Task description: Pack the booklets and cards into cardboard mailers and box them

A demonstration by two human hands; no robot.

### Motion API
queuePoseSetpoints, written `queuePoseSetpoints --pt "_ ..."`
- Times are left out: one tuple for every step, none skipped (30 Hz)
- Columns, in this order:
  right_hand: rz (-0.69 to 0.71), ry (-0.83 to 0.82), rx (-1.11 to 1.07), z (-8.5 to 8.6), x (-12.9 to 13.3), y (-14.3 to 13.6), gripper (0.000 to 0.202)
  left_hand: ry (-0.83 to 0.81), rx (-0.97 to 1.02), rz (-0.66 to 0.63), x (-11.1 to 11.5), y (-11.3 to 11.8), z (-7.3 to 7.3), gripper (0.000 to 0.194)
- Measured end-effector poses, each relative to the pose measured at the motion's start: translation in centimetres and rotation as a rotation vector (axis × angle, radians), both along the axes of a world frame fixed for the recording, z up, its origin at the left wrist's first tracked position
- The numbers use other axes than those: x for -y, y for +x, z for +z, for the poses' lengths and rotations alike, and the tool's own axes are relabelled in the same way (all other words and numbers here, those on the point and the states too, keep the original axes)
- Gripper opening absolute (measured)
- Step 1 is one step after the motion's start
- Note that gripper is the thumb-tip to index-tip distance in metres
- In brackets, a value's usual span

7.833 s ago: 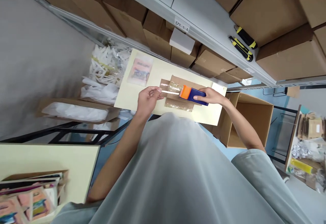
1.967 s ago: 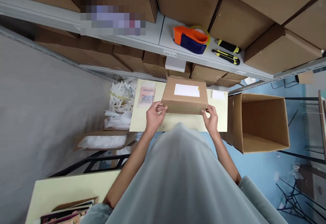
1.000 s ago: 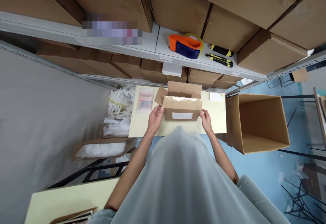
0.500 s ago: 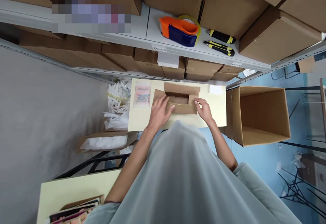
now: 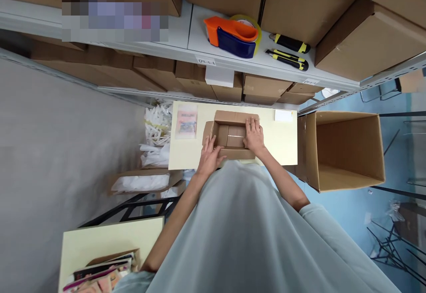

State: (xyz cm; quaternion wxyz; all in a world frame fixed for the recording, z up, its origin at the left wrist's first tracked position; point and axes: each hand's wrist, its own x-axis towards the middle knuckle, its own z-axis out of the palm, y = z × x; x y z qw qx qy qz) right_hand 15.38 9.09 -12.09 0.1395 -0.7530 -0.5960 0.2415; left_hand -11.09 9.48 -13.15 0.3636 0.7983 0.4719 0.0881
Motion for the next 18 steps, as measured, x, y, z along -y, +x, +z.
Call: queuePoseSetpoints --pt "-0.007 0.008 -0.004 0.1 0.3 -0.3 0.089 0.011 -0.008 0.018 0.1 0.2 -0.2 0.022" --pt "-0.007 0.016 -0.023 0.3 0.6 -0.4 0.088 0.023 -0.013 0.043 0.1 0.4 -0.3 0.014" --pt "-0.001 0.028 -0.054 0.7 1.0 0.0 0.085 0.032 -0.016 0.073 0.2 0.5 -0.3 0.009" --pt "0.008 0.046 -0.092 1.0 1.4 0.6 0.082 0.038 -0.017 0.105 0.2 0.6 -0.4 0.007" --pt "0.015 0.070 -0.129 1.5 2.0 1.5 0.077 0.040 -0.016 0.136 0.2 0.6 -0.3 0.007" --pt "0.014 0.099 -0.154 1.8 2.7 2.6 0.073 0.040 -0.012 0.166 0.2 0.7 -0.4 0.008" --pt "-0.001 0.128 -0.159 2.1 3.4 3.7 0.069 0.039 -0.004 0.195 0.1 0.6 -0.4 0.008" --pt "-0.035 0.150 -0.141 2.1 4.1 4.7 0.064 0.036 0.006 0.219 0.1 0.7 -0.4 0.008" --pt "-0.078 0.163 -0.110 2.0 4.8 5.5 0.059 0.034 0.018 0.238 0.0 0.7 -0.5 0.008" --pt "-0.120 0.166 -0.079 1.7 5.4 6.0 0.053 0.032 0.031 0.252 -0.2 0.8 -0.6 0.008" --pt "-0.150 0.158 -0.060 1.2 5.9 6.2 0.049 0.032 0.044 0.259 -0.3 0.9 -0.7 0.007" --pt "-0.165 0.139 -0.058 0.6 6.4 6.1 0.046 0.034 0.055 0.259 -0.5 1.1 -0.8 0.007" --pt "-0.167 0.110 -0.070 0.0 6.7 5.7 0.047 0.038 0.065 0.252 -0.8 1.3 -0.9 0.007" --pt "-0.164 0.075 -0.089 -0.6 6.9 5.1 0.050 0.043 0.073 0.240 -1.0 1.5 -1.0 0.008" --pt "-0.165 0.039 -0.108 -1.1 7.1 4.4 0.053 0.046 0.080 0.226 -1.2 1.6 -1.1 0.009" --pt "-0.173 0.010 -0.123 -1.4 7.2 3.6 0.055 0.048 0.085 0.211 -1.5 1.8 -1.1 0.010" --pt "-0.187 -0.003 -0.130 -1.6 7.1 3.0 0.054 0.048 0.090 0.199 -1.7 2.0 -1.2 0.011" --pt "-0.202 0.005 -0.130 -1.6 7.1 2.5 0.053 0.047 0.096 0.194 -1.9 2.2 -1.2 0.012"
